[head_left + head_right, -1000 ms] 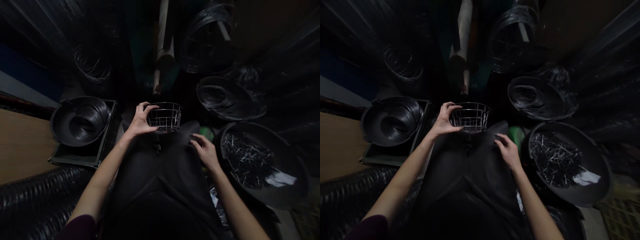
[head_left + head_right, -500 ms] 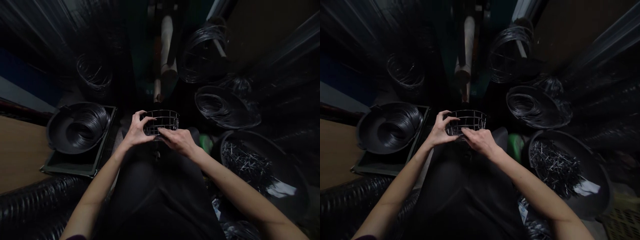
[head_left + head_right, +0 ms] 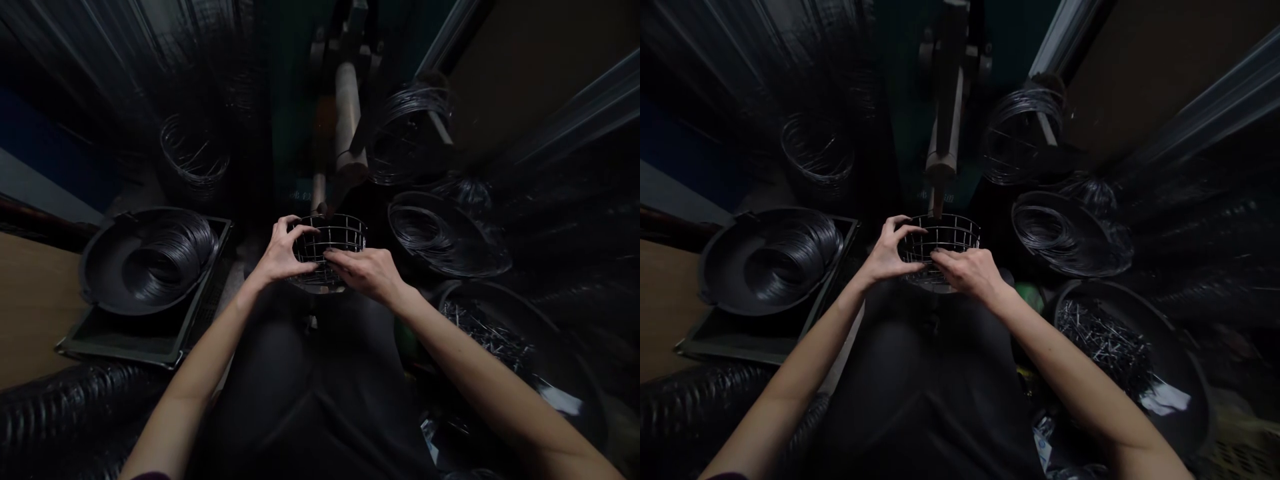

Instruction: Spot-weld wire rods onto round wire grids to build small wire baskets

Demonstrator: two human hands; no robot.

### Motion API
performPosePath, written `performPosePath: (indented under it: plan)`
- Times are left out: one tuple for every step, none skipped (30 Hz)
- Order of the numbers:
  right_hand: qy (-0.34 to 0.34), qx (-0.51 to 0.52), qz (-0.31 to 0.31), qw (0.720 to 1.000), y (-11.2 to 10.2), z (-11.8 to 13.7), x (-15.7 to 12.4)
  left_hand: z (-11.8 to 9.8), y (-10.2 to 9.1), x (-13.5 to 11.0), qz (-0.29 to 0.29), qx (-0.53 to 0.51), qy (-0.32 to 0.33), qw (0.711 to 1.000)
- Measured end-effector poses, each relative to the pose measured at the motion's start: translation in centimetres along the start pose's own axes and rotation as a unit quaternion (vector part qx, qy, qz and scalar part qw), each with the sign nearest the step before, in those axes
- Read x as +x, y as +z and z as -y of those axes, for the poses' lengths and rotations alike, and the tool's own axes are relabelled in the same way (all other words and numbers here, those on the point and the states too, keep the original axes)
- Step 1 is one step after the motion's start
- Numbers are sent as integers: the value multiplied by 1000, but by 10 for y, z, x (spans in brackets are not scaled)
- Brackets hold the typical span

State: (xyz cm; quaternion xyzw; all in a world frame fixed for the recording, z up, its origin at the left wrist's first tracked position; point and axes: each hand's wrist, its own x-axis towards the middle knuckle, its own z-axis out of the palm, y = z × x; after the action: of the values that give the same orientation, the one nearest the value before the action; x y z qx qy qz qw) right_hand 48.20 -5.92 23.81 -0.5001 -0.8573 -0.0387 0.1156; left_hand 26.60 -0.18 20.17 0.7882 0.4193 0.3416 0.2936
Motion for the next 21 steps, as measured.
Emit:
performPosePath:
  plan:
    - [-1,1,-2,1000,0,-1,1,1,0,2,-1,0,0,1000]
    - [-2,1,-2,1000,0,-2,3,1,-1,3,-2,-1,1,1000]
    - [-3,0,-2,1000,0,-3,4,1,-1,5,-1,-1,1,1000]
    - [-3,-3,-2,1000,0,-4,5,2,-2,7,1,-1,0,1000]
    - [-3,-7,-2,1000,0,-5,7,2,-2,9,2,-1,-2,1000]
    - [-3,-13,-2,1000,0,-6,8,2,-3,11,4,-1,-4,1000]
    - [-2,-18,-2,1000,0,-7,10,2,-3,13,5,-1,-6,1000]
    - [-1,-22,-2,1000,0,-8,12,3,-4,15,5,0,-6,1000]
    - [0,-25,-2,1000,0,-9,14,4,-4,17,5,1,-6,1000]
    - [0,-25,0,1000,0,-10,16,4,-5,19,4,2,-4,1000]
    - [3,-24,4,1000,0,-10,17,5,-5,20,3,4,-1,1000]
    - [6,-21,10,1000,0,-11,19,6,-6,22,4,6,1,1000]
    - [9,-17,15,1000,-1,-10,20,7,-7,23,5,8,4,1000]
    - [14,-12,18,1000,-1,-10,20,7,-8,23,7,9,7,1000]
    - [18,-6,19,1000,-1,-9,19,8,-9,24,9,9,9,1000]
    - [24,0,15,1000,-1,-9,17,8,-10,24,10,8,11,1000]
    - [33,4,7,999,-1,-8,14,9,-11,25,10,6,12,1000]
    - [45,9,-4,999,0,-7,12,9,-12,25,9,3,13,1000]
    - [60,13,-18,998,1,-7,9,10,-12,27,9,-1,13,1000]
    - [76,17,-34,996,3,-7,7,11,-12,28,10,-4,15,1000]
    - [92,21,-51,994,6,-7,6,12,-13,30,12,-5,17,1000]
